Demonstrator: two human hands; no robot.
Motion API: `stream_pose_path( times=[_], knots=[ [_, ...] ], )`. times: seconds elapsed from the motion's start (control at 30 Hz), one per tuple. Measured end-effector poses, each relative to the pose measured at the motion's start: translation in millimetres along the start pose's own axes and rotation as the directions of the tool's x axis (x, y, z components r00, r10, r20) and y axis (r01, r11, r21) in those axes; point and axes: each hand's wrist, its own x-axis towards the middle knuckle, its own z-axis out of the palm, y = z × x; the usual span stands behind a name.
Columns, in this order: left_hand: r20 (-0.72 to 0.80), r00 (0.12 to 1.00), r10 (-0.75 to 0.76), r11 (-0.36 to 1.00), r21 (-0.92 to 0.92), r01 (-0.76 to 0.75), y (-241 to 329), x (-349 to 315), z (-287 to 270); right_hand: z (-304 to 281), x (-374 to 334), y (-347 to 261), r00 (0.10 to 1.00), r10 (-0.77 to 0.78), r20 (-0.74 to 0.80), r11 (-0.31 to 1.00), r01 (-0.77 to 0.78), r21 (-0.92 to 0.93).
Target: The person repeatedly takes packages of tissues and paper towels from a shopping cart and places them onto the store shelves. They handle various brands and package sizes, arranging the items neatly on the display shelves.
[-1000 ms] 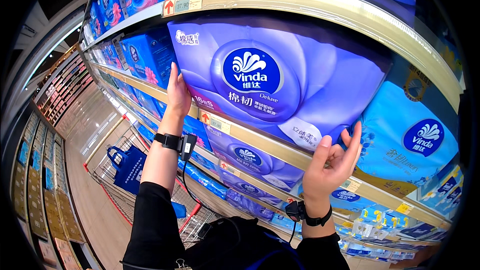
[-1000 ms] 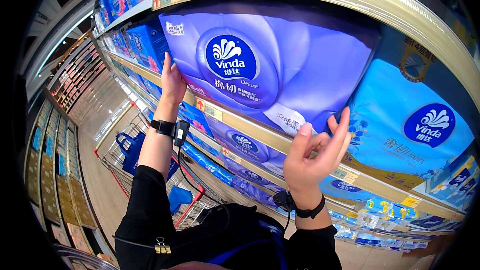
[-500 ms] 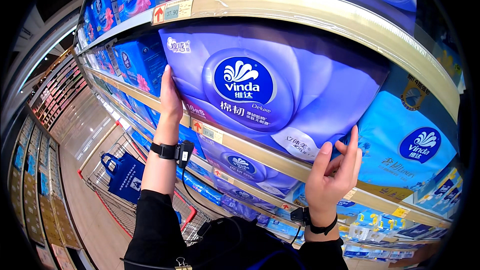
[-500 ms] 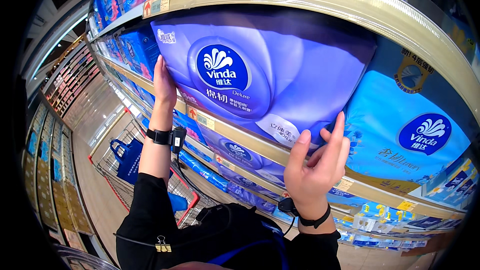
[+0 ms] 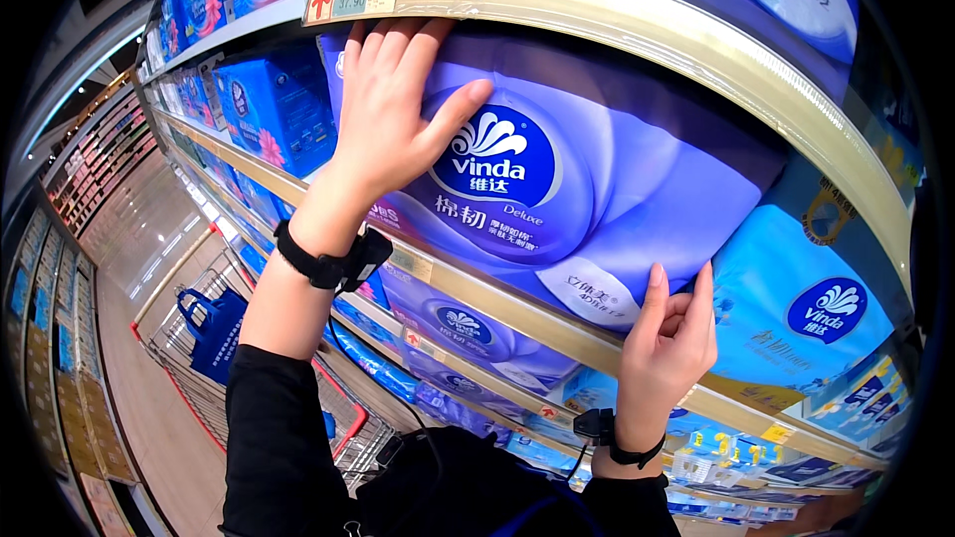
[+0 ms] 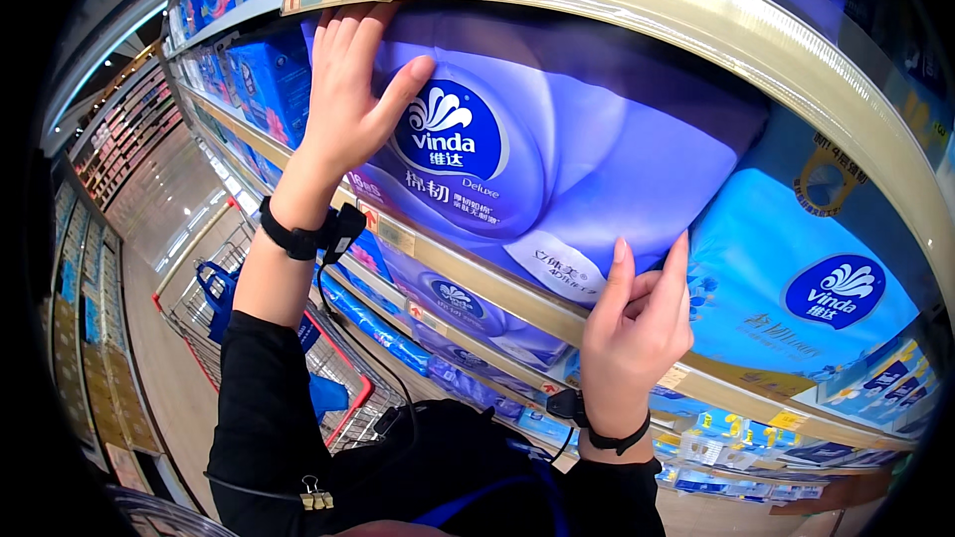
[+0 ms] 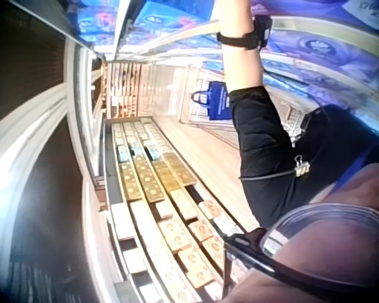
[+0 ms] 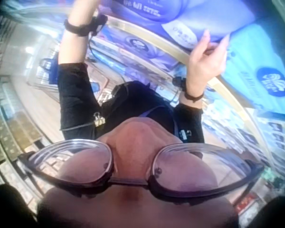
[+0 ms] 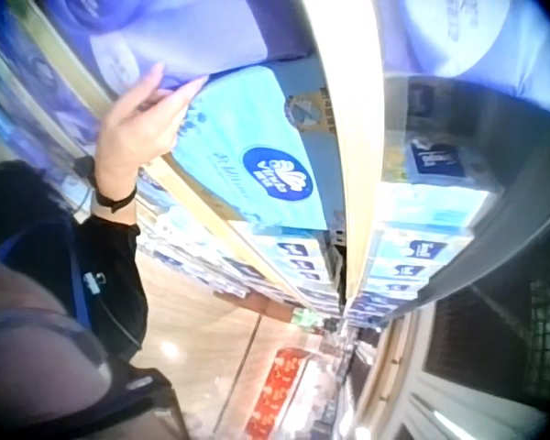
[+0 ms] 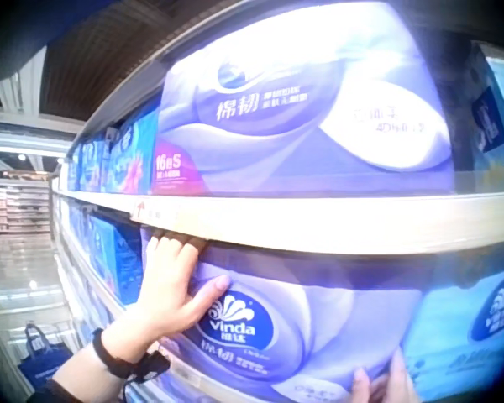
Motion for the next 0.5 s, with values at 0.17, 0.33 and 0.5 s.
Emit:
stream_pose_path(
  times=[0.17, 0.33, 0.5],
  knots=[
    [-0.064, 0.995, -0.079, 0.997, -0.025, 0.077, -7, 6, 11, 2, -1, 1, 0.998, 0.062, -0.025, 0.998, -0.061, 0.019],
    [-0.098, 0.992, -0.084, 0.994, -0.076, 0.077, -13, 3, 16, 0, -1, 4, 0.998, 0.05, -0.043, 0.998, -0.051, -0.023],
    [-0.112, 0.991, -0.075, 0.994, -0.087, 0.066, -10, 2, 8, -4, 0, -3, 0.992, 0.125, -0.011, 0.992, -0.125, 0.009]
  ],
)
